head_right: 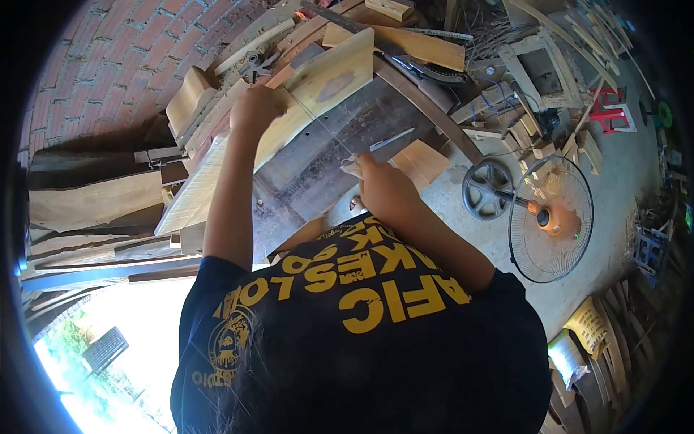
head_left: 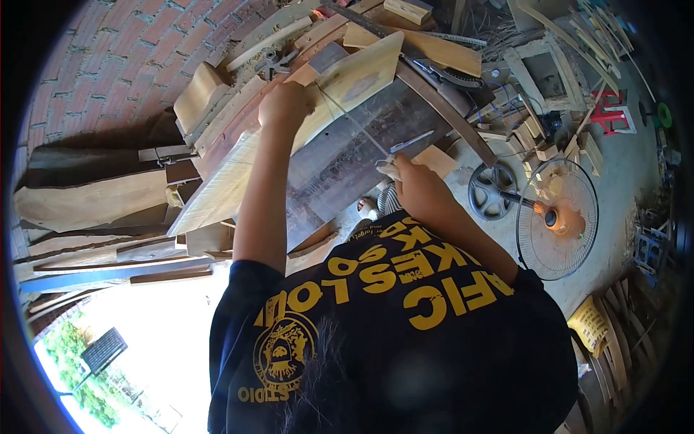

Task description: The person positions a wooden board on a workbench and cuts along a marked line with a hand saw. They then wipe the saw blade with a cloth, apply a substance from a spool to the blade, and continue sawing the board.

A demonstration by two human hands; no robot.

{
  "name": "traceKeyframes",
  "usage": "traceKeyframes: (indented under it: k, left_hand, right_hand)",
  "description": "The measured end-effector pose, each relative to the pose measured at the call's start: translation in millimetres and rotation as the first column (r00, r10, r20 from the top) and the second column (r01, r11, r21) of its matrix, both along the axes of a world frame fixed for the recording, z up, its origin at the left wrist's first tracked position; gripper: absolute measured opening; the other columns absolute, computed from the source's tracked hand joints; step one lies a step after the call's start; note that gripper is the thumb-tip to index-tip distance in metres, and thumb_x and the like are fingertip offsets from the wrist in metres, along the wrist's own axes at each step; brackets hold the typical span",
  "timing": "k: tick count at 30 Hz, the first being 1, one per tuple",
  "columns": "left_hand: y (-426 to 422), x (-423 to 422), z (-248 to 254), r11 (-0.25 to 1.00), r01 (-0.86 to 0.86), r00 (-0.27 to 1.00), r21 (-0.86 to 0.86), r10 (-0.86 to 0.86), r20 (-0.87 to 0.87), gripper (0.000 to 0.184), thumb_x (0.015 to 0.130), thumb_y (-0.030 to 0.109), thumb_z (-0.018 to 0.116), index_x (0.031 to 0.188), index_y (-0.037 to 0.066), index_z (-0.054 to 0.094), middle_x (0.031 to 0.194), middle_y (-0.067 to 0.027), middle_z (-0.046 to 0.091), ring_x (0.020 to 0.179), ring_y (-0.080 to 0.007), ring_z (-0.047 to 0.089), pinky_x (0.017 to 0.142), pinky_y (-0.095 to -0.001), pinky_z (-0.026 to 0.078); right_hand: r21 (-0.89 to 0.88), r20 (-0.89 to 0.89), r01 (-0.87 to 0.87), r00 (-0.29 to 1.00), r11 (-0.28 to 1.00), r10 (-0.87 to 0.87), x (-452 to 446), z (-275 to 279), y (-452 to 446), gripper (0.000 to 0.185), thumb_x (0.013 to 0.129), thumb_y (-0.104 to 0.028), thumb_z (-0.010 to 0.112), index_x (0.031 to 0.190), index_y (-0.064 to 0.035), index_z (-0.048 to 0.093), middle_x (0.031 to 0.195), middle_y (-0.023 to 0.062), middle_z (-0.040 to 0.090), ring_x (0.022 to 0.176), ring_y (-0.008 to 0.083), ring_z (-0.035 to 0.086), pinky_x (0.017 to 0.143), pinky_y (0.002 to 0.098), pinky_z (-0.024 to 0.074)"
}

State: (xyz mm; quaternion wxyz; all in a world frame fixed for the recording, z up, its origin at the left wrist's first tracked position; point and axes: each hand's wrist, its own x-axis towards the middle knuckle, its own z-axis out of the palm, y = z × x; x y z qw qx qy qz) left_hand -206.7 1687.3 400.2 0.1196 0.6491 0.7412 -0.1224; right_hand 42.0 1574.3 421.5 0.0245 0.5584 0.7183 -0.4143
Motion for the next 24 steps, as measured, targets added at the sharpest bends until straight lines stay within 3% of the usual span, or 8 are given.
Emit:
traceKeyframes:
  k: [6,8,12,15,17,18,20,24]
  left_hand:
    - [-4.0,5.4,1.3,1.000,0.023,1.000,0.011,-0.023,0.010,0.030,0.074,0.027,0.072,0.096,0.008,0.067,0.098,-0.0131,0.067,0.091,-0.0287,0.065,0.074,-0.0397,0.054]
    - [-9.0,5.7,-2.0,0.998,0.051,0.999,0.040,-0.051,0.007,0.030,0.073,0.027,0.073,0.096,0.008,0.067,0.097,-0.0134,0.067,0.090,-0.0291,0.066,0.074,-0.0398,0.054]
    - [-13.6,11.9,5.2,0.998,0.031,1.000,0.054,-0.031,0.005,0.031,0.072,0.027,0.073,0.095,0.008,0.067,0.095,-0.0133,0.068,0.089,-0.0291,0.066,0.074,-0.0402,0.054]
    - [-7.8,8.1,5.4,0.999,-0.030,1.000,0.012,0.030,0.011,0.030,0.073,0.028,0.073,0.094,0.008,0.067,0.094,-0.0130,0.068,0.089,-0.0289,0.066,0.073,-0.0404,0.054]
    - [-5.0,7.4,4.5,1.000,-0.005,1.000,0.017,0.005,0.004,0.029,0.073,0.029,0.072,0.094,0.009,0.067,0.094,-0.0121,0.068,0.090,-0.0287,0.066,0.073,-0.0405,0.054]
    - [-5.5,7.5,3.1,1.000,-0.007,1.000,0.017,0.007,0.004,0.029,0.073,0.029,0.072,0.094,0.009,0.067,0.094,-0.0121,0.068,0.090,-0.0287,0.066,0.073,-0.0405,0.054]
    - [-7.7,9.2,-0.1,0.998,0.050,0.998,0.036,-0.049,-0.030,0.028,0.074,0.028,0.072,0.094,0.009,0.067,0.094,-0.0124,0.068,0.089,-0.0291,0.066,0.072,-0.0407,0.054]
    - [-21.3,21.9,-0.3,0.997,-0.026,0.999,0.075,0.024,0.029,0.029,0.073,0.027,0.072,0.094,0.008,0.067,0.093,-0.0125,0.068,0.088,-0.0295,0.066,0.073,-0.0406,0.054]
  right_hand:
    - [0.160,-0.174,0.030,0.985,0.987,-0.002,-30.3,-48.9,34.1,0.026,0.086,-0.009,0.052,0.109,0.0027,0.050,0.088,0.0248,0.063,0.081,0.0387,0.063,0.071,0.0452,0.0502]
    - [0.301,-0.203,0.068,0.979,0.951,-0.006,-51.3,-58.6,46.0,0.024,0.088,-0.012,0.048,0.109,0.0004,0.050,0.083,0.0243,0.064,0.080,0.0392,0.064,0.071,0.0472,0.0512]
    - [0.282,-0.111,0.009,0.994,0.959,0.023,-46.2,-35.2,39.7,0.025,0.088,-0.012,0.047,0.109,0.0000,0.051,0.084,0.0247,0.064,0.080,0.0378,0.065,0.071,0.0467,0.0516]
    - [0.094,-0.236,0.001,0.972,0.996,0.021,-6.7,-2.5,6.8,0.025,0.088,-0.011,0.047,0.110,0.0001,0.051,0.086,0.0235,0.064,0.080,0.0373,0.065,0.072,0.0450,0.0515]
    - [0.027,-0.042,-0.012,0.999,1.000,0.013,8.5,1.5,-2.2,0.025,0.087,-0.010,0.046,0.110,0.0005,0.051,0.091,0.0226,0.064,0.080,0.0367,0.064,0.074,0.0433,0.0512]
    - [0.027,-0.043,-0.013,0.999,1.000,0.015,8.3,-2.5,-1.2,0.025,0.087,-0.010,0.046,0.110,0.0005,0.051,0.091,0.0226,0.064,0.080,0.0367,0.064,0.074,0.0433,0.0512]
    - [0.174,-0.303,0.040,0.953,0.984,0.015,5.7,-21.5,3.5,0.028,0.086,-0.008,0.052,0.111,0.0038,0.050,0.084,0.0253,0.063,0.079,0.0391,0.063,0.069,0.0438,0.0514]
    - [0.226,-0.240,0.046,0.971,0.973,0.010,-40.5,-47.6,48.2,0.030,0.086,-0.008,0.052,0.113,0.0043,0.050,0.085,0.0263,0.063,0.082,0.0394,0.063,0.071,0.0438,0.0512]
